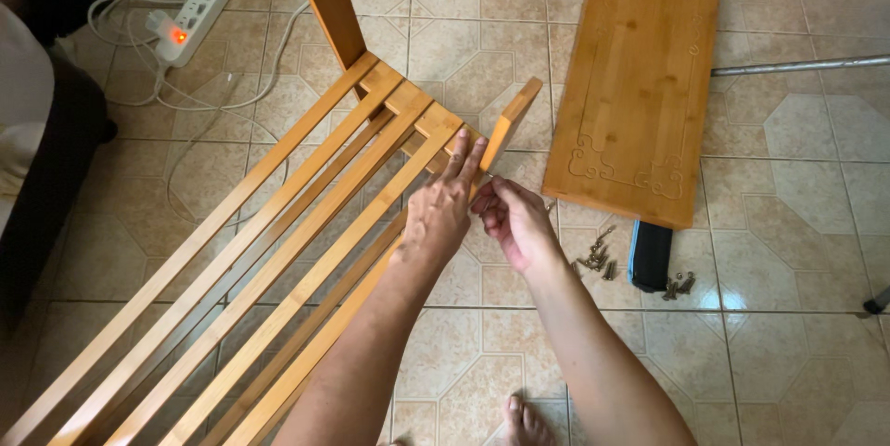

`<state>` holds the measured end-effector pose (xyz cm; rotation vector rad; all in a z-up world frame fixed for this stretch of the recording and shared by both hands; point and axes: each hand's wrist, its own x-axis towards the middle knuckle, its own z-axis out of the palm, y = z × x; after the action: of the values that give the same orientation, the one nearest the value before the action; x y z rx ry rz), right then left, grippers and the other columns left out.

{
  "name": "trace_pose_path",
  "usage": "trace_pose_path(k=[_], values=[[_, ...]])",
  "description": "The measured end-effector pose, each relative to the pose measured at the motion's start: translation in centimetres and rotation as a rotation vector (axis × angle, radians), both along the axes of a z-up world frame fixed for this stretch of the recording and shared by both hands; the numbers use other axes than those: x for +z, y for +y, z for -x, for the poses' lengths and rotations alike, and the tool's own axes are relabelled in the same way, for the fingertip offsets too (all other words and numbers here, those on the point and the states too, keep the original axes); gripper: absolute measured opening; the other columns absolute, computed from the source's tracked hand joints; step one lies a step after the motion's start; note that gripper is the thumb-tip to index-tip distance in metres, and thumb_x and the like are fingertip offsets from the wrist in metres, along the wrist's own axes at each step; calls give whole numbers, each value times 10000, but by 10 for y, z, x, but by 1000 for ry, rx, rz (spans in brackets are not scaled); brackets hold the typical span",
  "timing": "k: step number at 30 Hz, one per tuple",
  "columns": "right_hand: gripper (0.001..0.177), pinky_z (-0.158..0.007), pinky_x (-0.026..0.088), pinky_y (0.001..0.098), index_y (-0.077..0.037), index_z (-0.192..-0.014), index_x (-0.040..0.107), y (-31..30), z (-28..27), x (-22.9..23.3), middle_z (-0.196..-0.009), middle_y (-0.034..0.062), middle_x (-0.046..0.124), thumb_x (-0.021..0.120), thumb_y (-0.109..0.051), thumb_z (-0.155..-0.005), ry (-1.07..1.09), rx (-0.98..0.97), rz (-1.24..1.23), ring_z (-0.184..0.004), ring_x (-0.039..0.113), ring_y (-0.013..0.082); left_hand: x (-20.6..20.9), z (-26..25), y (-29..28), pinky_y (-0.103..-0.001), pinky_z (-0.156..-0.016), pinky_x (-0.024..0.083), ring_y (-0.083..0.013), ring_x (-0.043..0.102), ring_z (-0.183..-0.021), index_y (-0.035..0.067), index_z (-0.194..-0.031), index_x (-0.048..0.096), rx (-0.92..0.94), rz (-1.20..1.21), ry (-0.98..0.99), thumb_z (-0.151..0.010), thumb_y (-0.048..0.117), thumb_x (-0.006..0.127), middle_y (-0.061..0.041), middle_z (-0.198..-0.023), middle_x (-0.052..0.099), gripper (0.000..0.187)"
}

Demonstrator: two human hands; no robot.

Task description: The person assembles a wooden slatted frame by inserting and tightening screws into pre-drilled holes at the joints. They use a small metal screwdriver to secure the screws while holding the frame steady with the other hand.

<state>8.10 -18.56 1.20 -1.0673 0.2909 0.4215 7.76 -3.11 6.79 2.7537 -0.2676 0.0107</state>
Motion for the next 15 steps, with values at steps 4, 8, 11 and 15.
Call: trace_pose_path(k=[4, 8, 11, 15], values=[[247, -443, 383, 212, -41, -933, 627, -4, -9, -12, -726, 57, 644, 564, -247, -1054, 149, -22, -134, -525, 503, 75, 10, 0, 0, -377, -689, 632, -331, 736, -987, 201, -1619, 210, -16, -44, 58, -712, -125, 605, -96, -1687, 192, 1042], [172, -424, 366, 191, -57, -934, 619, -8, -17, -25, -729, 41, 628, 584, -195, -1030, 255, -61, -259, -511, 482, 55, 14, 1, 1, -391, -755, 623, -349, 711, -1052, 202, -1614, 210, -18, -27, 92, -691, -129, 629, -89, -1687, 189, 1066], [134, -432, 382, 173, -49, -969, 624, -8, -24, -28, -741, 43, 630, 578, -161, -1026, 334, -85, -391, -524, 494, 48, 12, 1, 2, -404, -798, 613, -361, 693, -1089, 190, -1601, 224, -27, 18, 63, -666, -117, 650, -99, -1680, 196, 1072], [141, -442, 410, 175, -57, -931, 586, -4, -27, -27, -740, 52, 622, 585, -150, -1036, 360, -116, -429, -531, 508, 61, 6, 1, 3, -416, -827, 608, -375, 687, -1119, 185, -1595, 266, -33, 21, -90, -669, -87, 673, -107, -1656, 247, 1047]])
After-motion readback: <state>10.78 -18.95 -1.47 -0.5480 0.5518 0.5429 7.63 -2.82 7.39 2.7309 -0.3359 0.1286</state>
